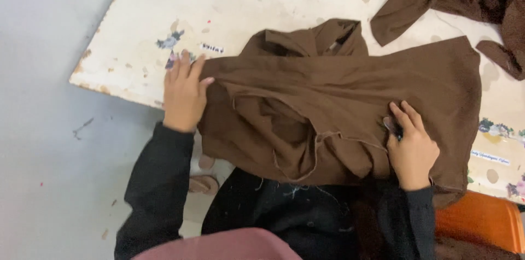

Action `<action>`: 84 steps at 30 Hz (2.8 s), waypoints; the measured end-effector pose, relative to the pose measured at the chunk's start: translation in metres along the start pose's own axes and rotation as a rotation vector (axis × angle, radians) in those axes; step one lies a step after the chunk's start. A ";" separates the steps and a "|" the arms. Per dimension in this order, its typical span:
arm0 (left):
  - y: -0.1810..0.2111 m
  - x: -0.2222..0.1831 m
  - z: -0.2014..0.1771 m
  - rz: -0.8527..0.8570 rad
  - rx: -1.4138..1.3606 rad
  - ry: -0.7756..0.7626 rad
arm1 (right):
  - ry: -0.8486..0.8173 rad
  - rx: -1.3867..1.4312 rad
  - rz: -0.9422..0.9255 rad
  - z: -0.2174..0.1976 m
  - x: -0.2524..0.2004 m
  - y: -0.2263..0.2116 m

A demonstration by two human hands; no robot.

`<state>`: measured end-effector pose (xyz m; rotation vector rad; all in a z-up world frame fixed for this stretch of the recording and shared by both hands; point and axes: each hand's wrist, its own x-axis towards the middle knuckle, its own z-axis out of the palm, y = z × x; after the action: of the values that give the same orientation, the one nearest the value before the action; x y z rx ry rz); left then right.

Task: Trimming loose threads from a brown garment using a thread trimmer at a quality control station.

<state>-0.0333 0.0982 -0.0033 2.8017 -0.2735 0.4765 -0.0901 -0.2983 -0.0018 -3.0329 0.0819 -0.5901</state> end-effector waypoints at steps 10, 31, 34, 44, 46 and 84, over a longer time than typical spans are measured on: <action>0.176 -0.046 -0.026 0.362 -0.270 0.415 | -0.078 0.056 0.074 -0.002 0.007 -0.005; 0.168 -0.061 0.008 -0.564 -1.726 0.001 | 0.331 0.693 0.076 -0.020 -0.005 -0.012; 0.172 -0.062 0.001 -0.632 -1.774 -0.077 | 0.251 1.128 0.371 -0.038 -0.032 -0.039; 0.173 -0.065 0.000 -0.574 -1.878 -0.091 | -0.677 1.644 0.365 -0.037 -0.061 -0.108; 0.174 -0.063 -0.005 -0.577 -1.862 -0.141 | -0.615 1.643 0.371 -0.037 -0.059 -0.111; 0.167 -0.064 -0.036 -0.183 -1.524 -0.137 | -0.416 1.704 0.349 -0.031 -0.046 -0.116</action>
<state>-0.1418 -0.0393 0.0481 1.3324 -0.2383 -0.0405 -0.1399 -0.1809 0.0165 -1.3537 0.0422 0.0918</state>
